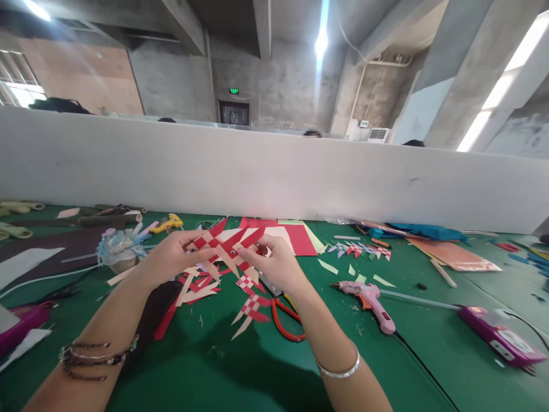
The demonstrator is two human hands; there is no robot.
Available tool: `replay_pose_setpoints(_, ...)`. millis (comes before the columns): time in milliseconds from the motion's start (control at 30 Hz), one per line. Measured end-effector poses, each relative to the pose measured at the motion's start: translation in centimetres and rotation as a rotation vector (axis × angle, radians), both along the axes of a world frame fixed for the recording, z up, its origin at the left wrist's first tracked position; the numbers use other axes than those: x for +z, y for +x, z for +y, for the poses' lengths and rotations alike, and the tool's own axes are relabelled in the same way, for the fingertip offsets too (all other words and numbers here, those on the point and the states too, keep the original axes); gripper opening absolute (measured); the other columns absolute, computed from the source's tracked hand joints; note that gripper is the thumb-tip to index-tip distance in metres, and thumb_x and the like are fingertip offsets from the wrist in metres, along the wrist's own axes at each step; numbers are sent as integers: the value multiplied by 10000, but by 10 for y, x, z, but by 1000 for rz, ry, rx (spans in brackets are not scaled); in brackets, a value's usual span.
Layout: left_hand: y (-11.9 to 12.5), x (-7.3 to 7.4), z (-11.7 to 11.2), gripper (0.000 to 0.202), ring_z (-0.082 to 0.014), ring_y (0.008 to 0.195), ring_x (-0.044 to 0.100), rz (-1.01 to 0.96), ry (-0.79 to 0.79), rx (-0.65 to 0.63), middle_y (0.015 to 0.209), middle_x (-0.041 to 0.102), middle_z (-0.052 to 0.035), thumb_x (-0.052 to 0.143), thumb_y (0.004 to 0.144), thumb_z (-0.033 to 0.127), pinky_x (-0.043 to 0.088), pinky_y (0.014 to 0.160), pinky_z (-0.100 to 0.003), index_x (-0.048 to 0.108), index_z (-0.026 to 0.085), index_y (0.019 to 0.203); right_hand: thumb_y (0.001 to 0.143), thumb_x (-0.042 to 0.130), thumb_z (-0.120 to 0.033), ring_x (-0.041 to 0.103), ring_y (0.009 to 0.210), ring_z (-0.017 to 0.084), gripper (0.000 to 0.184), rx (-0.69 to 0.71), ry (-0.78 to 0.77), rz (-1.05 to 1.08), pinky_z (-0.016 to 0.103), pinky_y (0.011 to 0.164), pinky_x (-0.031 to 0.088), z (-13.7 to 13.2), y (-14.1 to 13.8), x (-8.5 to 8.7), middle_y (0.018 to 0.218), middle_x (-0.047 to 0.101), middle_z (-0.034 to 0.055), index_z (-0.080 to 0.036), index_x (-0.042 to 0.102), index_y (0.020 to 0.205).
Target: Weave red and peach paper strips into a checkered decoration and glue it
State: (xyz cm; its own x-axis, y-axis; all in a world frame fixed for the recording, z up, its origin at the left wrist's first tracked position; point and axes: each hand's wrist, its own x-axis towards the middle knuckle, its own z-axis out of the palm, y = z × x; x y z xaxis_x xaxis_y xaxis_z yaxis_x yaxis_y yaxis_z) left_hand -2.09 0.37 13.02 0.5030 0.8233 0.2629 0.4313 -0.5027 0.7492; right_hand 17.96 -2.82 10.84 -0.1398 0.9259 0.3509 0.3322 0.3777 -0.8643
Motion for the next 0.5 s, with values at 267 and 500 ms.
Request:
replay_pose_setpoints(267,5,-4,9,270,-114,554,481,85,-33,-2,615,616,1,550,757,438,381,553,-241,624,178,742,759,579,-420,365,513,84,238,4,0,10,255,477,292,7,2,-2,576,537,-17,-203,649,689)
replay_pose_setpoints(500,3,-8,11,260,-87,483,401,111,50,-15,582,584,20,537,763,414,350,502,-225,622,171,726,724,601,-364,361,504,79,294,-63,-10,-24,248,494,318,6,-2,1,511,461,-29,-184,510,509)
